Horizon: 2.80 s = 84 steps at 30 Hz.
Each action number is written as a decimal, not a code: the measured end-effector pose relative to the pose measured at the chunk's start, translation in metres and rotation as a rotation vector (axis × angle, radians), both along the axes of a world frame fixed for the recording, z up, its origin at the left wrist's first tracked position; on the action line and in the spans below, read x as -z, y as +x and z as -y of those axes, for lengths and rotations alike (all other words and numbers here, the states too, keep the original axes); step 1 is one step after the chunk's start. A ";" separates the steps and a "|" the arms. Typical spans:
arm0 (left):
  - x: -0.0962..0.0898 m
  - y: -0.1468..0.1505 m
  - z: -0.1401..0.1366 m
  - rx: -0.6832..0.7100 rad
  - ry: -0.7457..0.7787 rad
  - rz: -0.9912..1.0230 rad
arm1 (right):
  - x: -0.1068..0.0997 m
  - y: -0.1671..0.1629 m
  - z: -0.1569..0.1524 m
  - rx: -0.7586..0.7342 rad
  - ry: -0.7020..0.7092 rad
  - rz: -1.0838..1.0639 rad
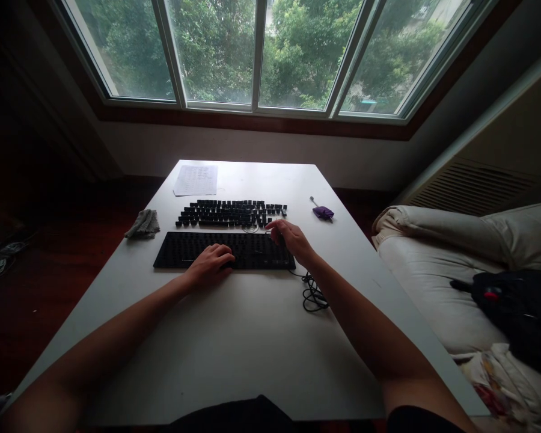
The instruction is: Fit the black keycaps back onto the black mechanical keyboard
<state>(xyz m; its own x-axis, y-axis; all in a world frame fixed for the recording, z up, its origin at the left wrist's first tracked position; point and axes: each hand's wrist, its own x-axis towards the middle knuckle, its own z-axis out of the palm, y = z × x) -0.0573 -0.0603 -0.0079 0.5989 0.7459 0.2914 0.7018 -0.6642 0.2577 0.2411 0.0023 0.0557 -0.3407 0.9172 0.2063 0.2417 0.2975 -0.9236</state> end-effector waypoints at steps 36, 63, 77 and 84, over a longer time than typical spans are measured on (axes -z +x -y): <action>0.006 -0.005 -0.004 -0.026 0.020 0.051 | -0.014 0.010 0.000 -0.253 0.086 0.268; 0.003 0.021 0.001 -0.161 0.093 0.050 | 0.047 0.008 0.031 -0.077 0.232 0.189; 0.007 0.008 -0.009 -0.104 0.066 0.117 | 0.053 0.011 0.036 -0.062 0.273 0.181; 0.006 0.001 -0.006 -0.071 0.040 0.121 | 0.068 0.005 0.038 0.052 0.283 0.128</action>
